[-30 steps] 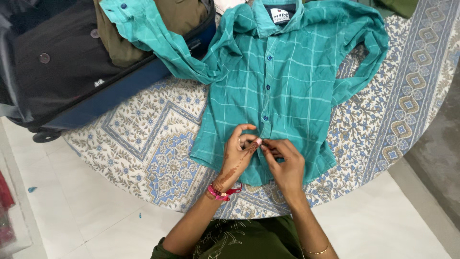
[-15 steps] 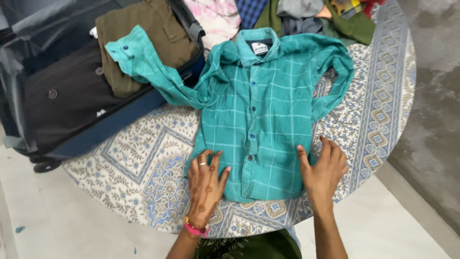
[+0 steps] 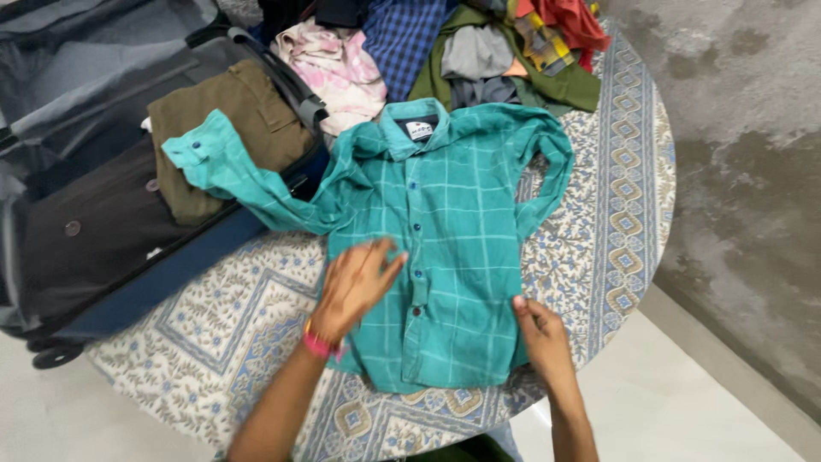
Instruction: The person buttons a teal shirt on a bed, folds the sleeves and sides inward, and places the folded shirt into an open suitcase.
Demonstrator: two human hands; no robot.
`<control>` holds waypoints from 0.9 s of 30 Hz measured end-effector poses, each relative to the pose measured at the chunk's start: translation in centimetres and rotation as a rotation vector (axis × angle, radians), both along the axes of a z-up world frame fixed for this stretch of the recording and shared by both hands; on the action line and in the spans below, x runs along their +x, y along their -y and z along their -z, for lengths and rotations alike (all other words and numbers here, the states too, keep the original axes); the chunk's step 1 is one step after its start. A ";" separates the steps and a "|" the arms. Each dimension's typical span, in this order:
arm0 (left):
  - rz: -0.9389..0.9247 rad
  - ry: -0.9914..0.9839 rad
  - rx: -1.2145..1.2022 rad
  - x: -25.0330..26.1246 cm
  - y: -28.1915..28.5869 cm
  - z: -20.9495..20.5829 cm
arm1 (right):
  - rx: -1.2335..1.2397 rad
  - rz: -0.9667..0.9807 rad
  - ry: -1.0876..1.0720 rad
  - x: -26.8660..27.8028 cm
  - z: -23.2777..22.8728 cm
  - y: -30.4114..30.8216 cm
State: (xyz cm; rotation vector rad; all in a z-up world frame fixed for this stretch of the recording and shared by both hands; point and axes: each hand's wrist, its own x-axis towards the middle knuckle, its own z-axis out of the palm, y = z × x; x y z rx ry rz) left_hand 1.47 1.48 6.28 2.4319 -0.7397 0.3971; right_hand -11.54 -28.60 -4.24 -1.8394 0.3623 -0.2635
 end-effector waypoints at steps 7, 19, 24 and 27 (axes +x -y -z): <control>0.109 0.391 -0.166 17.9 13.9 4.3 | -0.078 0.011 -0.234 -0.7 -3.3 -0.9; -0.092 0.061 -0.200 33.7 23.7 3.5 | 0.361 -0.204 -0.353 0.4 -3.1 2.9; -0.206 0.258 -0.517 35.5 18.9 -2.8 | 0.165 -0.186 -0.319 2.4 -2.5 8.1; -0.206 0.349 -0.501 37.8 14.6 -5.3 | -0.159 -0.174 -0.162 6.3 -4.0 13.0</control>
